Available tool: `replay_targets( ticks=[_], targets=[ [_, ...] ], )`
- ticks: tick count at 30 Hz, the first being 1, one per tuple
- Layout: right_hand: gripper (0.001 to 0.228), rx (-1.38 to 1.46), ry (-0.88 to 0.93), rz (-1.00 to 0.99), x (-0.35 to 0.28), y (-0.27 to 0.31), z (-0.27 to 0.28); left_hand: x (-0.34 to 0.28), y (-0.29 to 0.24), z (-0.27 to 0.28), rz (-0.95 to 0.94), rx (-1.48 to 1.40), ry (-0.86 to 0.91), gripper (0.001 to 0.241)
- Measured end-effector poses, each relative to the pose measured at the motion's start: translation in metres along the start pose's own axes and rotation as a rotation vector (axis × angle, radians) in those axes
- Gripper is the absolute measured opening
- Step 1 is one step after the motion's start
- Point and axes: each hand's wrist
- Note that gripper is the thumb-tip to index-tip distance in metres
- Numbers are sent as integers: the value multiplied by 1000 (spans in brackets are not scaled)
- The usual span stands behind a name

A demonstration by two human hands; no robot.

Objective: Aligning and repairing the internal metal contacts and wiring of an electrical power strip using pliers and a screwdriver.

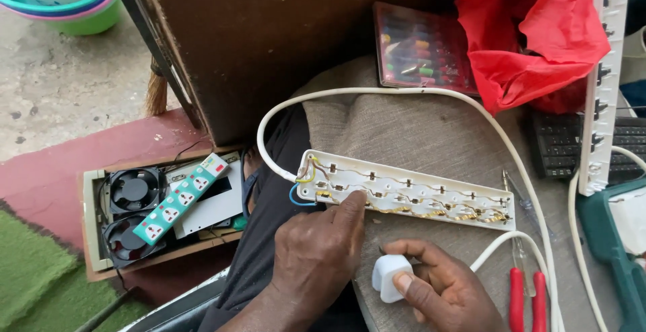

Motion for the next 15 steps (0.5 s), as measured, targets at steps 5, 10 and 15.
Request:
replay_targets(
  ticks=[5, 10, 15],
  targets=[
    [47, -44, -38, -11, -11, -5, 14, 3, -3, -2, -78, -27, -72, 13],
    [43, -156, 2, 317, -17, -20, 32, -7, -5, -15, -46, -77, -48, 23],
    [54, -221, -213, 535, -41, -23, 34, -15, -1, -23, 19, -37, 30, 26]
  ],
)
Point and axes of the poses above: each hand's wrist, its own x-axis towards the middle knuckle, its own z-axis out of the back of the hand, y = z × x, and after that the axes turned 5 degrees about z, right-handed
